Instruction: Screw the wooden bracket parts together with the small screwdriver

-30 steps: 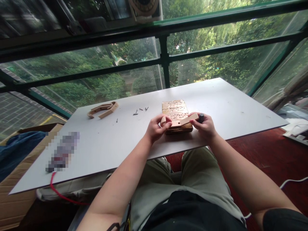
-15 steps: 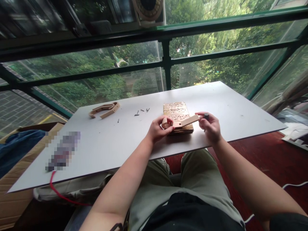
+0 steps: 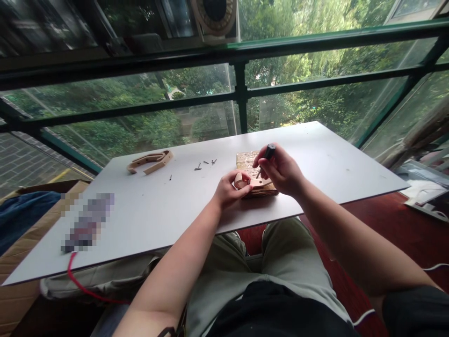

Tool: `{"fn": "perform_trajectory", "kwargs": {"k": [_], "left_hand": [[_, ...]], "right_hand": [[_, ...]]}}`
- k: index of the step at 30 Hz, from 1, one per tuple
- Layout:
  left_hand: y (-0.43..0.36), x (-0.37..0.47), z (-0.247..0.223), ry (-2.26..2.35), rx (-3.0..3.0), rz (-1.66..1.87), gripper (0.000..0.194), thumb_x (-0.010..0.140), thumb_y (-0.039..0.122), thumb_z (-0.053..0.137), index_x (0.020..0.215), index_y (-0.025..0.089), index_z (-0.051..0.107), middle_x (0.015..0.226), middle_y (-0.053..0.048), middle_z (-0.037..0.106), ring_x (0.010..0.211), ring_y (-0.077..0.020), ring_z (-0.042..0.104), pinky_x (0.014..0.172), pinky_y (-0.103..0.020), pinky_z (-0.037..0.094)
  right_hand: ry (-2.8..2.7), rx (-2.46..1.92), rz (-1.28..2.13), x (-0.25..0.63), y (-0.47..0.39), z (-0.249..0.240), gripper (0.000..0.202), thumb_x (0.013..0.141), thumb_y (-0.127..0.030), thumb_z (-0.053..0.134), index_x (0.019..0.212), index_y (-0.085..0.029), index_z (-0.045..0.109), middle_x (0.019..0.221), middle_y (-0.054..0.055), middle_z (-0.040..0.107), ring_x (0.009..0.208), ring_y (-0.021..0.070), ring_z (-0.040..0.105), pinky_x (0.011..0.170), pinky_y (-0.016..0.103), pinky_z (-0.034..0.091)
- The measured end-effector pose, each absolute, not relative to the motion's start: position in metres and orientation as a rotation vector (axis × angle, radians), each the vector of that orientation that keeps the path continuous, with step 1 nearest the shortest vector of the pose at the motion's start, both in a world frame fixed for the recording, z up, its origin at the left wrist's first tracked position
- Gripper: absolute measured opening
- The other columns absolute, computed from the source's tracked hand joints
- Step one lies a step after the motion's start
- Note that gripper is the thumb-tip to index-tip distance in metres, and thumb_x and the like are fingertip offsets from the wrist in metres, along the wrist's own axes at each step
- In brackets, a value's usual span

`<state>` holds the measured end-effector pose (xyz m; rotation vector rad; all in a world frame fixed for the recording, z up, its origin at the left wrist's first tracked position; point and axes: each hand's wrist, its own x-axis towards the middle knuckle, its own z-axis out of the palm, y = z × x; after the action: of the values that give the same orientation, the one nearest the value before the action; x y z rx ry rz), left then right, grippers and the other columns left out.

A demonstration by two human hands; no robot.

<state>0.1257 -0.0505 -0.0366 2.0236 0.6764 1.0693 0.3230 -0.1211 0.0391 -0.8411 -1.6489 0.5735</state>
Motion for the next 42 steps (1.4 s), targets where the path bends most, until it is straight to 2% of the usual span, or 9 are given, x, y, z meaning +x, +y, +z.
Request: {"fn": "perform_trajectory", "kwargs": {"k": [4,10,14,18,24,32,42], "left_hand": [[-0.052,0.126,-0.033,0.669,2.02,1.062,0.025,0.078,0.032,0.079,0.096,0.018,0.069,0.094,-0.005,0.073,0.085,-0.0175,0.066,0.083,-0.031,0.054],[-0.053,0.127,-0.032,0.642,1.97,1.071,0.025,0.076,0.032,0.08,0.093,0.017,0.069,0.094,-0.005,0.073,0.086,-0.0177,0.066,0.082,-0.03,0.054],[-0.054,0.128,-0.034,0.65,1.951,1.116,0.019,0.08,0.03,0.075,0.092,0.017,0.07,0.093,-0.005,0.072,0.085,-0.0172,0.066,0.082,-0.031,0.054],[-0.054,0.13,-0.037,0.665,1.909,1.164,0.015,0.082,0.029,0.072,0.092,0.018,0.07,0.093,-0.006,0.072,0.085,-0.0172,0.066,0.083,-0.031,0.054],[-0.054,0.132,-0.041,0.698,1.896,1.196,0.016,0.079,0.026,0.074,0.093,0.018,0.071,0.094,-0.005,0.073,0.083,-0.0167,0.067,0.079,-0.03,0.055],[-0.056,0.133,-0.039,0.703,1.896,1.224,0.021,0.079,0.025,0.073,0.099,0.019,0.071,0.09,-0.003,0.072,0.078,-0.0144,0.066,0.074,-0.027,0.055],[-0.057,0.134,-0.039,0.711,1.9,1.225,0.02,0.08,0.026,0.073,0.098,0.019,0.07,0.09,-0.003,0.072,0.08,-0.0149,0.066,0.075,-0.027,0.055]], "right_hand": [[-1.681,-0.849,0.584,0.318,-0.109,0.032,0.025,0.097,-0.046,0.058,0.103,-0.022,0.053,0.089,0.003,0.067,0.067,0.0126,0.06,0.065,0.029,0.052],[-1.699,-0.945,0.542,0.32,-0.108,0.031,0.016,0.098,-0.038,0.056,0.101,-0.022,0.053,0.084,0.003,0.065,0.063,0.0128,0.055,0.062,0.029,0.048],[-1.714,-1.066,0.492,0.319,-0.115,0.037,0.011,0.092,-0.031,0.061,0.096,-0.022,0.055,0.082,0.003,0.066,0.066,0.0147,0.056,0.064,0.03,0.047],[-1.719,-1.098,0.421,0.317,-0.126,0.04,0.009,0.085,-0.023,0.064,0.088,-0.021,0.056,0.09,0.005,0.067,0.074,0.0167,0.058,0.067,0.03,0.048],[-1.586,-1.096,0.533,0.314,-0.134,0.032,0.012,0.086,-0.027,0.065,0.087,-0.021,0.055,0.087,0.004,0.064,0.062,0.013,0.055,0.06,0.029,0.047],[-1.483,-1.083,0.58,0.313,-0.131,0.028,0.018,0.084,-0.032,0.069,0.089,-0.021,0.055,0.084,0.003,0.063,0.065,0.0132,0.058,0.06,0.029,0.051],[-1.488,-1.083,0.52,0.318,-0.129,0.031,0.012,0.089,-0.029,0.064,0.091,-0.021,0.056,0.085,0.003,0.064,0.063,0.0134,0.059,0.062,0.031,0.052]]}}
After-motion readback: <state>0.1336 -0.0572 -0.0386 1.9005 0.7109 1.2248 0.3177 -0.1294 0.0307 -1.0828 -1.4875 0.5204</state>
